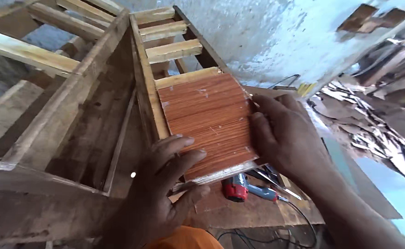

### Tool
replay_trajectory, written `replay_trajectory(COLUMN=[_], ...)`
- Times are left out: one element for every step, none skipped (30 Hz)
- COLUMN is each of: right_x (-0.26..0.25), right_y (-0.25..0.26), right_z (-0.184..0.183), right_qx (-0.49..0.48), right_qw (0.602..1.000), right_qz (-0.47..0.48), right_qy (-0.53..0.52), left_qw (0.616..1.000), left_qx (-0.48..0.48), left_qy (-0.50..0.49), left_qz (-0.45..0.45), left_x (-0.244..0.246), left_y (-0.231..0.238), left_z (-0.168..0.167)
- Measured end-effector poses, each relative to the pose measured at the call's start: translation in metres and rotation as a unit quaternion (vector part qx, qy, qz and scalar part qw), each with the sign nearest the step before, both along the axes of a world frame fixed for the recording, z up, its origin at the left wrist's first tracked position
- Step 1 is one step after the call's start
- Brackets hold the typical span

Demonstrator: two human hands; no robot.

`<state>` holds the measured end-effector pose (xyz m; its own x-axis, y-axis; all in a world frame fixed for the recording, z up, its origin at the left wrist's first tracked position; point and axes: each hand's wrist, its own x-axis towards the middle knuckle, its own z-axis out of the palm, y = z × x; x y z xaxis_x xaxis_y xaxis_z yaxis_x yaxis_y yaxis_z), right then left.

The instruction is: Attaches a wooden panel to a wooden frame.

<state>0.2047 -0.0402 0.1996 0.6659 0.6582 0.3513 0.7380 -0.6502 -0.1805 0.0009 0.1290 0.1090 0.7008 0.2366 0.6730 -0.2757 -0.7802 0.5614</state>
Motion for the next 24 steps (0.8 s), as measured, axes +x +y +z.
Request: replay_trajectory(right_x=[0.001,0.002,0.004,0.005,0.007,0.011,0.014,0.017,0.021,0.025,0.029,0.034,0.039,0.042,0.045,0.047,0.051,0.054,0.058,0.063,0.067,0.072,0.078,0.083], right_y=[0.0,0.0,-0.001,-0.002,-0.004,-0.007,-0.01,-0.015,-0.021,-0.029,-0.036,-0.045,-0.053,-0.06,-0.066,-0.071,-0.074,-0.076,-0.078,-0.079,-0.081,-0.082,-0.082,-0.083], right_z=[0.0,0.001,0.001,0.003,0.005,0.007,0.012,0.019,0.024,0.029,0.031,0.033,0.034,0.034,0.033,0.031,0.029,0.027,0.025,0.023,0.021,0.02,0.019,0.019], right_qx=[0.0,0.001,0.006,0.012,0.019,0.029,0.035,0.043,0.058,0.078,0.1,0.115,0.122,0.123,0.117,0.109,0.096,0.086,0.08,0.075,0.071,0.065,0.057,0.051], right_qw=[1.0,1.0,1.0,0.999,0.997,0.994,0.988,0.979,0.969,0.955,0.939,0.92,0.904,0.891,0.883,0.875,0.869,0.867,0.867,0.867,0.866,0.865,0.864,0.864], right_qz=[-0.002,-0.002,0.003,0.012,0.022,0.037,0.052,0.064,0.076,0.089,0.107,0.131,0.158,0.183,0.206,0.23,0.253,0.274,0.292,0.31,0.326,0.344,0.36,0.373], right_qy=[0.005,0.011,0.021,0.041,0.067,0.099,0.143,0.188,0.229,0.272,0.312,0.35,0.378,0.397,0.406,0.413,0.414,0.407,0.395,0.384,0.373,0.361,0.348,0.334], left_qw=[1.0,0.999,0.999,0.998,0.998,0.998,0.998,0.999,0.999,0.999,0.999,0.998,0.998,0.998,0.998,0.998,0.997,0.997,0.997,0.996,0.995,0.994,0.993,0.992], left_qx=[0.016,0.029,0.038,0.043,0.045,0.045,0.042,0.036,0.032,0.031,0.034,0.037,0.039,0.04,0.043,0.046,0.05,0.052,0.048,0.042,0.038,0.039,0.04,0.038], left_qy=[0.006,0.015,0.022,0.025,0.022,0.016,0.013,0.009,0.005,0.003,0.002,0.002,0.001,-0.001,-0.001,-0.001,0.0,0.0,0.001,0.007,0.014,0.019,0.022,0.021], left_qz=[0.012,0.019,0.021,0.023,0.027,0.03,0.034,0.036,0.039,0.04,0.04,0.041,0.041,0.041,0.043,0.047,0.053,0.06,0.068,0.077,0.088,0.1,0.109,0.116], left_x=[0.002,0.004,0.006,0.006,0.007,0.008,0.008,0.009,0.009,0.01,0.01,0.01,0.01,0.009,0.009,0.008,0.007,0.006,0.005,0.004,0.002,0.001,0.001,0.001], left_y=[-0.003,-0.005,-0.006,-0.007,-0.009,-0.01,-0.012,-0.014,-0.015,-0.016,-0.017,-0.017,-0.017,-0.018,-0.018,-0.019,-0.021,-0.022,-0.024,-0.027,-0.03,-0.032,-0.034,-0.037], left_z=[0.0,0.001,0.002,0.002,0.0,-0.002,-0.003,-0.005,-0.005,-0.005,-0.005,-0.005,-0.005,-0.006,-0.006,-0.006,-0.005,-0.004,-0.003,-0.002,-0.001,0.0,0.001,0.001])
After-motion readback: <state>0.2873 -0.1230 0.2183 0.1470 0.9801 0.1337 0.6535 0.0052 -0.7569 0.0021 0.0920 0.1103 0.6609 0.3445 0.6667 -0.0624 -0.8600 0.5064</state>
